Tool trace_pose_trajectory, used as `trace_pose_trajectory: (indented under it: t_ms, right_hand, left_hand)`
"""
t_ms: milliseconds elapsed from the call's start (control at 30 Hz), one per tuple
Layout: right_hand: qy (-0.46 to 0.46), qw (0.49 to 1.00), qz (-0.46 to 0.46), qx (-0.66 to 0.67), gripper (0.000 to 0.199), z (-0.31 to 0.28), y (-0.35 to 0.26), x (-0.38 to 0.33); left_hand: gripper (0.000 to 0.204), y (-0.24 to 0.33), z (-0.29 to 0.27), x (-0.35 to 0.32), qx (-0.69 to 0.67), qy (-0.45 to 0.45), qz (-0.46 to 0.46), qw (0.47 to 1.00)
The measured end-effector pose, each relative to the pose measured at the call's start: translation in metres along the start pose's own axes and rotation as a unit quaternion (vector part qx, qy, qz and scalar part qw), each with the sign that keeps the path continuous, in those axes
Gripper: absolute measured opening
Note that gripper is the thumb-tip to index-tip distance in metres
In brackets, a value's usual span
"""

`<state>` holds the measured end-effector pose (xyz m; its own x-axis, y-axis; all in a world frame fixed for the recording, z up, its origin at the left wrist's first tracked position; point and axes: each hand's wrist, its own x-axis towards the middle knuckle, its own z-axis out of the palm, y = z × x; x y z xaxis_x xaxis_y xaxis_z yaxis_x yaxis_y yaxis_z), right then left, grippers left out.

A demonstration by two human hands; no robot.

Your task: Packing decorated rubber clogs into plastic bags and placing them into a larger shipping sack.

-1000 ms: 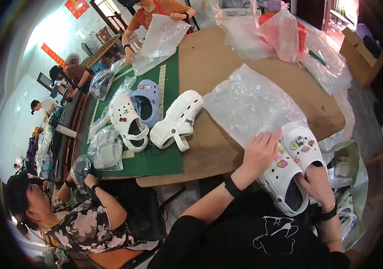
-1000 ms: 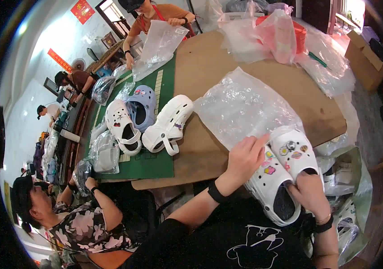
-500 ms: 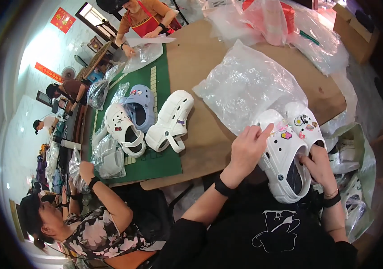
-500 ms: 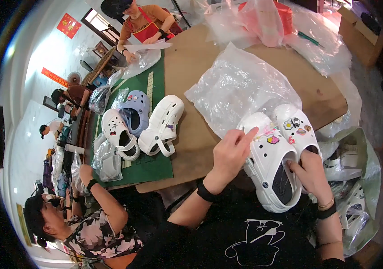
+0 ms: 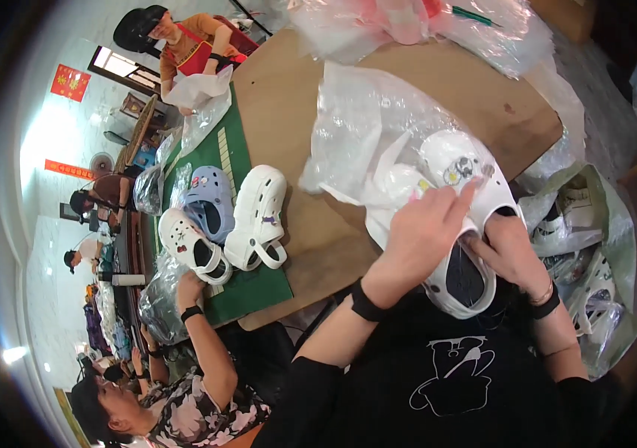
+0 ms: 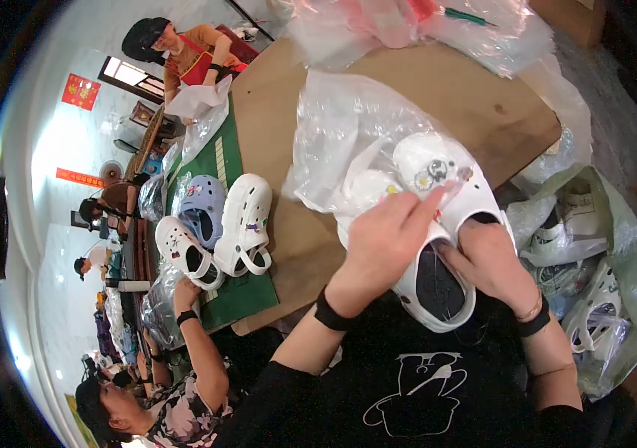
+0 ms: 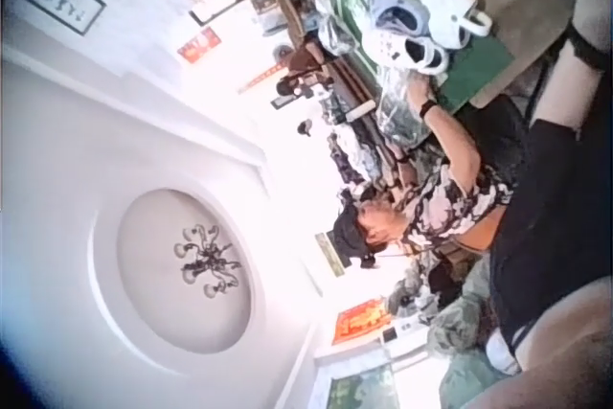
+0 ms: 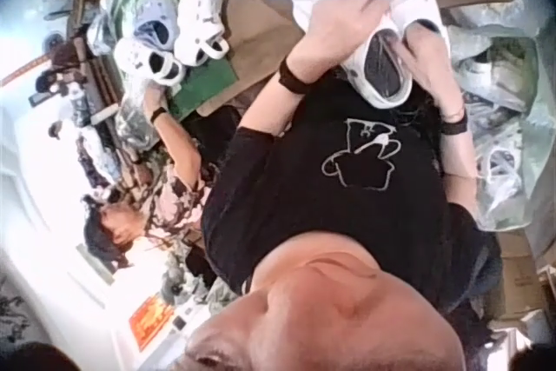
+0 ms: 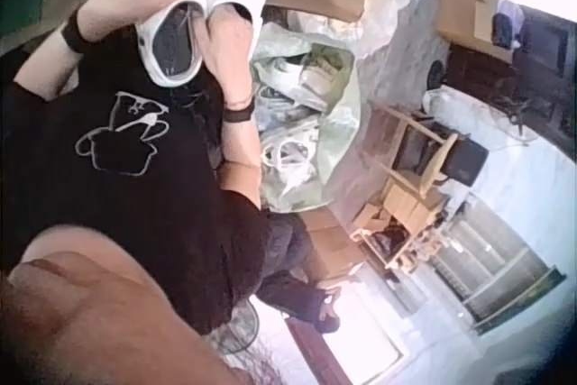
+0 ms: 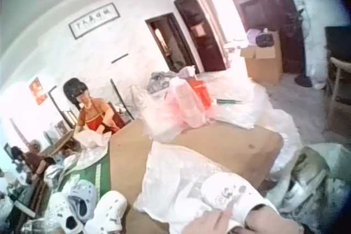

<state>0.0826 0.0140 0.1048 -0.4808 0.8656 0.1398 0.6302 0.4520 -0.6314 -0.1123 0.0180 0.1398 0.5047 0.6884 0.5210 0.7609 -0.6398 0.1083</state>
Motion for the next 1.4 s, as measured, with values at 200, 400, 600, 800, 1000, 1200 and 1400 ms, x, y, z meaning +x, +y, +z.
trace_pose_trajectory:
  t_ms: [200,400,600,800,1000,1200,1400]
  right_hand:
    - [-0.011,0.999,0.042,0.006,0.032,0.003,0.008,-0.01]
    - [-0.002,0.997,-0.037,0.073,0.035,0.012,-0.007,-0.009]
    - [0.035,0.999,0.038,0.016,0.039,0.001,0.002,-0.012]
    - [0.08,0.996,0.02,-0.02,0.041,0.008,-0.008,-0.018]
    - [0.039,0.998,0.055,-0.007,0.035,0.012,-0.006,-0.013]
    - [0.069,0.996,0.052,0.009,0.039,0.017,-0.005,-0.016]
    - [0.067,0.974,0.119,0.181,0.047,0.025,0.006,-0.02]
  left_hand:
    - [0.038,-0.027,0.004,-0.023,0.047,0.01,-0.083,0.995]
    - [0.039,-0.003,0.014,-0.024,-0.009,0.033,-0.094,0.995]
    - [0.038,-0.001,0.005,-0.024,-0.006,0.041,-0.038,0.998]
    - [0.036,-0.035,0.016,-0.052,0.051,0.061,-0.152,0.985]
    - [0.031,-0.023,0.011,-0.064,0.031,0.041,-0.138,0.989]
    - [0.046,-0.037,0.016,-0.073,-0.078,0.199,-0.231,0.949]
    - [0.04,-0.049,0.065,-0.122,-0.566,0.244,-0.457,0.642]
